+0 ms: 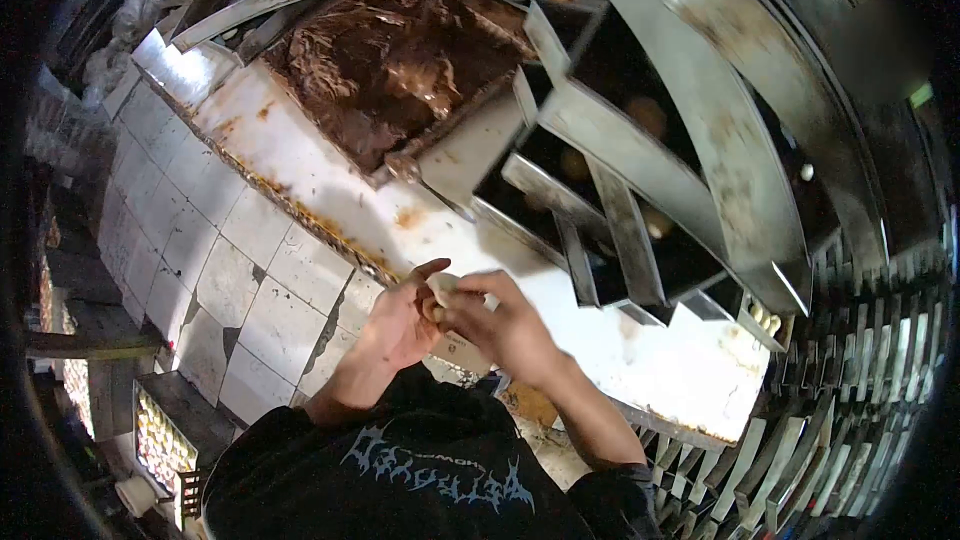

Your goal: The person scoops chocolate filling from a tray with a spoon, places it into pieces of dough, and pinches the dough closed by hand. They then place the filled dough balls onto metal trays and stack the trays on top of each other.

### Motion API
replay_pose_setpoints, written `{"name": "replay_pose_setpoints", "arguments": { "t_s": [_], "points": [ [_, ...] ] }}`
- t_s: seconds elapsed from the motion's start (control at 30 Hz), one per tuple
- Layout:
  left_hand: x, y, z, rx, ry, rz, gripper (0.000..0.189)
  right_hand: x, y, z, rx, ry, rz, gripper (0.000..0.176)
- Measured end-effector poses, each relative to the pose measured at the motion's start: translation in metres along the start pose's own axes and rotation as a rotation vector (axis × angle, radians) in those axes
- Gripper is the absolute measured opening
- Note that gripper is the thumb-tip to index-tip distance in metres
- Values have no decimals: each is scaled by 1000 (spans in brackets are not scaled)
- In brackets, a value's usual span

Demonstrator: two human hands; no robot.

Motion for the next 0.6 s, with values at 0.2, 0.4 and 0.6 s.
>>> {"name": "replay_pose_setpoints", "arguments": {
  "t_s": [0.2,0.4,0.6],
  "points": [
    [-4,58,148,281,-93,9,32,-151,-60,-4,-357,-58,-76,32],
    [11,98,254,988,-124,205,29,-260,-136,-52,336,541,-226,22],
    [62,108,331,887,87,200,31,-327,-133,-38,-272,337,-860,36]
  ]
}}
Point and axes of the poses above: each hand's wrist, its own x-axis towards the middle knuckle, its own y-axis out of the palm, z = x × y, the point moved 6 cm from there along x, towards the middle knuckle, and after that the axes turned 3 degrees about x, right-handed, at the moved point
